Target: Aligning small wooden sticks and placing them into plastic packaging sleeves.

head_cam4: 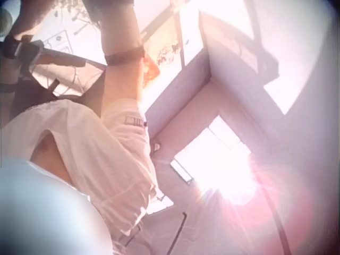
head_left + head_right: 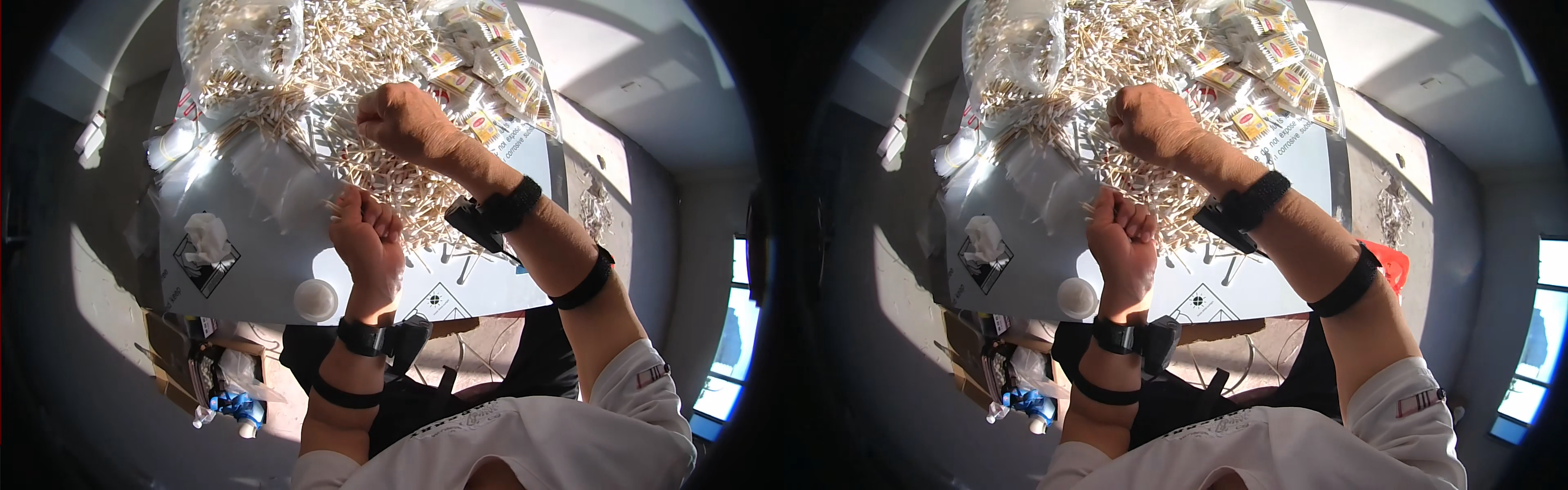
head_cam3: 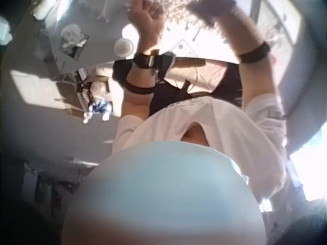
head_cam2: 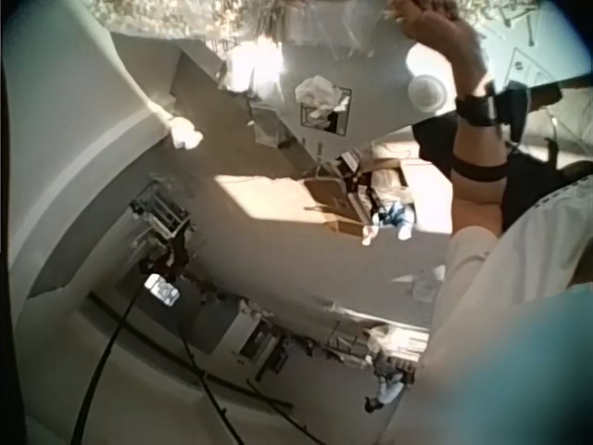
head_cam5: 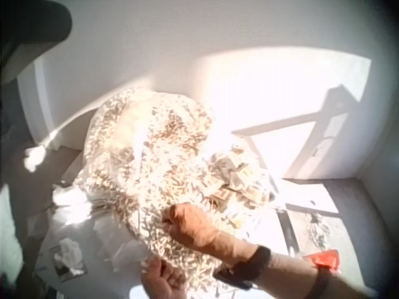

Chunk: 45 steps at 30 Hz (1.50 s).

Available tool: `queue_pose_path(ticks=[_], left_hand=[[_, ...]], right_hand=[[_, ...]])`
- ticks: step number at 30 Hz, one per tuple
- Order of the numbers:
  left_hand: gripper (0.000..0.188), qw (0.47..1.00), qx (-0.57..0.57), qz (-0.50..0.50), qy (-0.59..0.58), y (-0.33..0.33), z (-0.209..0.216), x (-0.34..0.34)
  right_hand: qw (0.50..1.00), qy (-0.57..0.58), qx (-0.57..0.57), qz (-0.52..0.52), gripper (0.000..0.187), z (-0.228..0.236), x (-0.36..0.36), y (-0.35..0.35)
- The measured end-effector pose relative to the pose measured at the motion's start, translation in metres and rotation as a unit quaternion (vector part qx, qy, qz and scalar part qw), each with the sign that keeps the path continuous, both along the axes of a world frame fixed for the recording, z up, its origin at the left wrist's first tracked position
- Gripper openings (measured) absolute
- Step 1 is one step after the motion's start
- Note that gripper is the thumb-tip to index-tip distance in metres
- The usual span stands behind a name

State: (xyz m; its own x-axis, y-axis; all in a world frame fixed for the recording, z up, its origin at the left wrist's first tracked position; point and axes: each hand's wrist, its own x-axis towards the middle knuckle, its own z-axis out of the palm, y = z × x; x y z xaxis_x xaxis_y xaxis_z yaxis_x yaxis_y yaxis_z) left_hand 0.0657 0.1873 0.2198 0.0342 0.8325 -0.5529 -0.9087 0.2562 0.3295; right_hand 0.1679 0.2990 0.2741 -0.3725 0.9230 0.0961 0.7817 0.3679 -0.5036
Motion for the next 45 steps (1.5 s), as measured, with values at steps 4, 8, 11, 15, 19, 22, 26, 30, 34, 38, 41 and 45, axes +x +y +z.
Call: queue_pose_path(ticks=[4, 8, 11, 15, 19, 22, 26, 30, 34, 38, 41, 45], left_hand=[[0.032, 0.999, 0.035, -0.002, -0.001, -0.002, -0.005, -0.002], [0.037, 0.999, 0.037, 0.021, 0.014, 0.001, -0.002, 0.000], [0.036, 0.999, 0.036, 0.023, 0.026, 0.002, -0.003, 0.000], [0.034, 0.999, 0.036, 0.016, -0.006, 0.000, -0.005, -0.003], [0.029, 1.000, 0.014, -0.004, 0.001, -0.001, 0.007, -0.004], [0.029, 1.000, 0.015, -0.002, 0.005, -0.002, 0.005, -0.007], [0.030, 1.000, -0.001, -0.003, 0.004, -0.002, 0.005, -0.002], [0.031, 1.000, 0.015, 0.009, 0.000, -0.001, -0.001, 0.002], [0.031, 1.000, 0.014, 0.023, 0.012, 0.001, 0.000, 0.000], [0.029, 1.000, 0.000, -0.003, 0.022, 0.000, 0.005, -0.004], [0.030, 1.000, 0.012, -0.006, 0.015, 0.000, 0.004, -0.002], [0.029, 1.000, 0.018, -0.003, -0.023, 0.001, -0.002, -0.002]], right_hand=[[0.997, -0.043, -0.065, -0.029, 0.014, -0.018, -0.044, 0.016], [0.989, -0.103, -0.065, -0.089, 0.018, -0.033, -0.060, 0.021], [0.985, -0.104, -0.088, -0.102, 0.020, -0.034, -0.062, 0.022], [0.986, -0.061, -0.073, -0.139, 0.022, -0.033, -0.036, 0.022], [0.981, -0.045, -0.031, -0.187, 0.021, -0.026, -0.003, 0.027], [0.982, -0.115, 0.006, -0.149, 0.018, -0.019, 0.006, 0.024], [0.999, -0.014, 0.038, -0.028, 0.011, -0.021, -0.003, 0.030], [0.994, 0.031, 0.043, 0.091, 0.014, -0.040, -0.039, 0.045], [0.995, -0.008, -0.033, 0.091, 0.011, -0.050, -0.060, 0.056], [0.992, -0.091, -0.053, 0.065, 0.013, -0.054, -0.067, 0.058], [0.988, -0.143, 0.027, 0.047, 0.017, -0.052, -0.062, 0.055], [0.996, 0.088, -0.003, -0.006, 0.018, -0.025, -0.036, 0.034]])
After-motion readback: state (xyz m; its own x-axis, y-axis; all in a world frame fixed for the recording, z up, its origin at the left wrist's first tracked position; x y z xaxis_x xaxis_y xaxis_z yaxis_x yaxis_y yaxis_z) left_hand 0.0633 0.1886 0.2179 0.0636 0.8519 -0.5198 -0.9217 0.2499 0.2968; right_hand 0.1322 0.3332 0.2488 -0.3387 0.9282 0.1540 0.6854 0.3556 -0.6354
